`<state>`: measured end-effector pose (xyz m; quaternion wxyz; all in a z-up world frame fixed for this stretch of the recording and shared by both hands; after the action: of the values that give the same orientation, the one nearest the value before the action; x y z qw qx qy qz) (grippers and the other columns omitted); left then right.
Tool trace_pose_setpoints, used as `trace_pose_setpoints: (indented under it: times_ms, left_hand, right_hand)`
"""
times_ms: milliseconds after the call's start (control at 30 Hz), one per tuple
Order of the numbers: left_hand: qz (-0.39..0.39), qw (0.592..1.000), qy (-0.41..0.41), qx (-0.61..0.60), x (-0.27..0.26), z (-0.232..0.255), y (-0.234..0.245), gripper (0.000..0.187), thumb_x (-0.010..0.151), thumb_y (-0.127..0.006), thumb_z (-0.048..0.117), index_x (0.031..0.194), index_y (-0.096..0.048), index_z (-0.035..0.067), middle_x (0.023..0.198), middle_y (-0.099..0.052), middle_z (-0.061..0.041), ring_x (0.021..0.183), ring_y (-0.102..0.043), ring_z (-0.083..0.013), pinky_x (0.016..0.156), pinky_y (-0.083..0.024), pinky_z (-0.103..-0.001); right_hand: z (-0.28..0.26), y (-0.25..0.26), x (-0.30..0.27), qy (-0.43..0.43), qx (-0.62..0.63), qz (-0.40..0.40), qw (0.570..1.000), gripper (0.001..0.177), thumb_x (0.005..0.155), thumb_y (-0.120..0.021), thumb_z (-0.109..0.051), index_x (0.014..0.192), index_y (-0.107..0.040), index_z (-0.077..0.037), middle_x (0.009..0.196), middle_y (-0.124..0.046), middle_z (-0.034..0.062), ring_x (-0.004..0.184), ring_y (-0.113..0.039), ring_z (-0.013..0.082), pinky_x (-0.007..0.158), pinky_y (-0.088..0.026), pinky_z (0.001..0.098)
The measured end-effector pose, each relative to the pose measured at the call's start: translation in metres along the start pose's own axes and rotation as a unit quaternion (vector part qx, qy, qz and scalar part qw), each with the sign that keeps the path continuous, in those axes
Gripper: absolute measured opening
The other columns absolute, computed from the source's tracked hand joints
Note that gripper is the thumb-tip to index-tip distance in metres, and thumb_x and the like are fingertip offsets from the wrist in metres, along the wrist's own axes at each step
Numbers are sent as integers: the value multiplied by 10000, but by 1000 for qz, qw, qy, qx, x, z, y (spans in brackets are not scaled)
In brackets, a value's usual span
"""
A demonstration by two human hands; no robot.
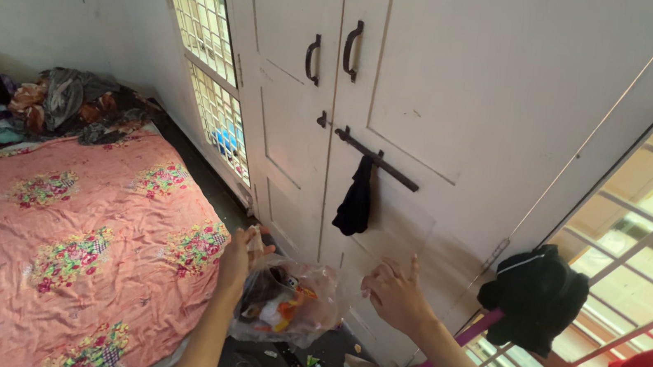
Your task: The person collects trash and debris into a plastic bag, then uses a broom and dustpan to sweep up the remaining small pieces on the floor.
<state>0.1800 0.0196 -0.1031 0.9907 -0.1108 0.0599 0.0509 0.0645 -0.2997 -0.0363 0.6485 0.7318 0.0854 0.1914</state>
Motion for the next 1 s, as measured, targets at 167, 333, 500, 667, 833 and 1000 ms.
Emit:
trace_pose_setpoints:
  times_ms: [167,333,500,667,833,1000]
  left_hand:
    - [-1,999,13,-32,-26,17,-33,538,1017,-329,413,1224,-715,101,857,-707,-106,743,-724,-164,581,-476,-232]
    - [19,998,9,58,-28,4,-49,594,1019,-298,471,1312,-736,197,873,-770,-127,668,-576,-127,556,-363,-240]
    - [35,999,6,-39,-22,-28,-47,580,1023,-389,482,1431,-639,154,1013,-706,-96,861,-621,-157,744,-449,-285]
    - [61,998,14,-10,-23,-48,-34,630,989,-360,520,1430,-612,147,1239,-698,-93,1078,-657,-183,893,-460,-315]
    - [83,996,-33,12,-24,-59,-20,624,987,-453,495,1411,-606,64,1412,-631,-91,1294,-579,-207,1076,-393,-314]
    - [104,981,-60,150,-24,-71,-8,573,1025,-422,419,1408,-594,30,1434,-621,-122,1339,-559,-225,1115,-373,-331]
  right_hand:
    - [22,3,2,15,-6,-8,1000,261,956,-619,-321,1217,-628,-307,1222,-582,21,1370,-437,231,1151,-115,782]
    - [47,6,9,7,-6,0,1000,530,970,-592,-424,1463,-429,-316,1328,-531,26,1367,-439,225,1144,-183,743]
    - [74,-3,12,4,-8,-17,1000,561,996,-535,-472,1504,-391,-281,1396,-494,45,1404,-395,234,1155,-195,730]
    - [93,-19,21,-10,-7,-47,999,575,1011,-492,-514,1516,-369,-268,1453,-459,60,1481,-297,266,1169,-167,717]
    - [111,-46,24,-60,7,-88,994,626,988,-472,-557,1545,-331,-309,1522,-412,37,1523,-257,270,1210,-169,675]
    - [123,-108,20,-88,36,-191,977,672,1009,-426,-595,1590,-234,-319,1627,-244,55,1554,-147,296,1215,-93,679]
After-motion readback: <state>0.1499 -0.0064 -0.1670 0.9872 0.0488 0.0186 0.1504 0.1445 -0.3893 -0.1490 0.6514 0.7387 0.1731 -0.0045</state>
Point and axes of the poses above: each hand's wrist, its own x-axis towards the middle knuckle, its own y-axis out of the back of the hand, z = x × y, the point moved 8 cm from there along x, towards the middle knuckle
